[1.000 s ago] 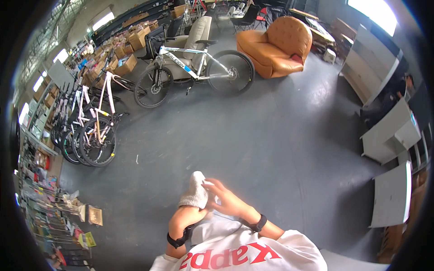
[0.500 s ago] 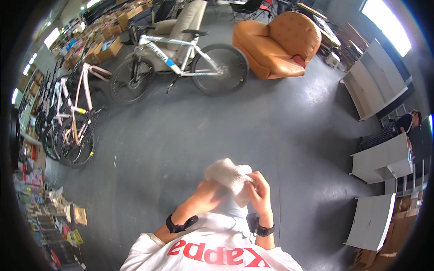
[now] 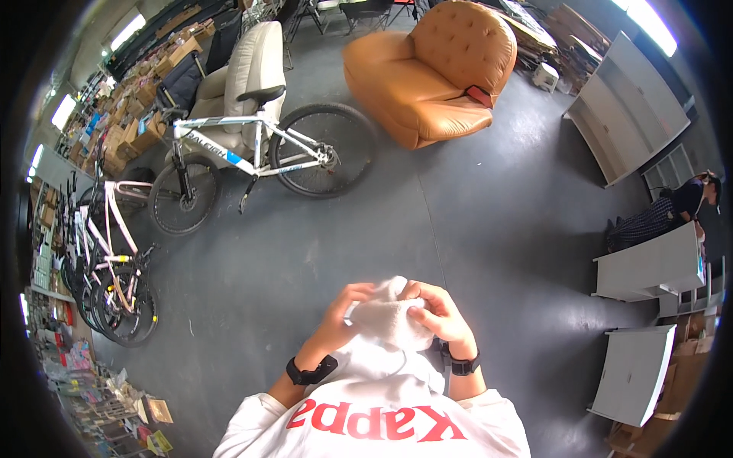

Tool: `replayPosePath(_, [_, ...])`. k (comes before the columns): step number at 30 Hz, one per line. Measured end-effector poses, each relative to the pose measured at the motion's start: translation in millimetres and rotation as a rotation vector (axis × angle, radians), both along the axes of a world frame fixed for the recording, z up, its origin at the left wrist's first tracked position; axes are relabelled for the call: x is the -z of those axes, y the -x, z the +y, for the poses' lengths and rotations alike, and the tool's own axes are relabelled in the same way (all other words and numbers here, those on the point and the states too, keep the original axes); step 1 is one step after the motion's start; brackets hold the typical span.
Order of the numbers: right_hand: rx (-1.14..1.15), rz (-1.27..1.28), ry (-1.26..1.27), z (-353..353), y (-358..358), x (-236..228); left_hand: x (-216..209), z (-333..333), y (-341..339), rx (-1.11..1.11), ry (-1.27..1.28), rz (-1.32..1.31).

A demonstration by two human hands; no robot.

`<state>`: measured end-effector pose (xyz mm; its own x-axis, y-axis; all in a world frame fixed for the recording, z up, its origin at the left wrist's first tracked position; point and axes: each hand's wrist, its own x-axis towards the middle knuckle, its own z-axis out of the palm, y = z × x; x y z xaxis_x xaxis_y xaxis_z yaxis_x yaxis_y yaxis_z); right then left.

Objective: The person wipes down several boxes on a shelf, the frame of a bicycle, the outer surface of a grey cabinet, the seat and arm of an upholstered armchair, and the inside and outside of a large dark-colored wardrobe using a cloth.

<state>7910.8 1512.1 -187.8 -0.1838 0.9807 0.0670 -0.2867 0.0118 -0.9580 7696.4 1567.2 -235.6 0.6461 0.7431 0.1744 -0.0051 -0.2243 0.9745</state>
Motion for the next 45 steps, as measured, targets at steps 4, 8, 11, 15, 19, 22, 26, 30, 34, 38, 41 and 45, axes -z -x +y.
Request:
replayPosePath(4, [0.156,0.06,0.005,82.5,-43.3,5.6,15.2,96.5,-43.3,0.001,0.139,0.115])
replayPosePath(8, [0.379,-0.002,-0.103,172.1,-100.9,5.2,18.5,200.6,-100.5,0.198,0.075,0.258])
replayPosePath(11, [0.641,0.049,-0.112,234.4,-143.1,-10.8,18.3,275.7,-153.4,0.22,-0.068,0.172])
replayPosePath(15, [0.951,0.085,-0.113,291.5,-191.9,-3.4,6.1,365.6,-211.6,0.313,0.006,0.084])
replayPosePath(19, [1.172,0.033,0.012,355.4,-236.6,29.9,8.0,439.0,-253.1,0.295,-0.083,0.247])
replayPosePath(22, [1.212,-0.025,0.121,401.2,-271.2,60.5,-1.8,497.8,-289.3,0.266,-0.044,0.163])
replayPosePath(26, [1.165,-0.081,0.135,498.1,-333.8,78.0,-2.2,590.7,-339.5,0.209,0.054,0.168])
replayPosePath(30, [1.047,-0.283,0.147,615.9,-396.2,83.5,23.5,683.3,-373.0,0.12,0.049,0.255])
replayPosePath(34, [0.765,-0.276,0.077,745.8,-433.5,55.7,13.2,765.3,-383.4,-0.102,-0.024,0.234])
replayPosePath(38, [0.524,-0.497,-0.16,852.5,-429.9,40.8,26.9,823.0,-363.7,-0.406,0.132,0.218])
replayPosePath(41, [0.333,-0.635,-0.212,910.5,-403.9,35.6,47.0,861.1,-339.3,-0.549,0.24,0.125])
replayPosePath(45, [0.121,-0.549,-0.08,977.0,-371.9,57.9,56.7,906.8,-299.0,-0.681,0.28,-0.001])
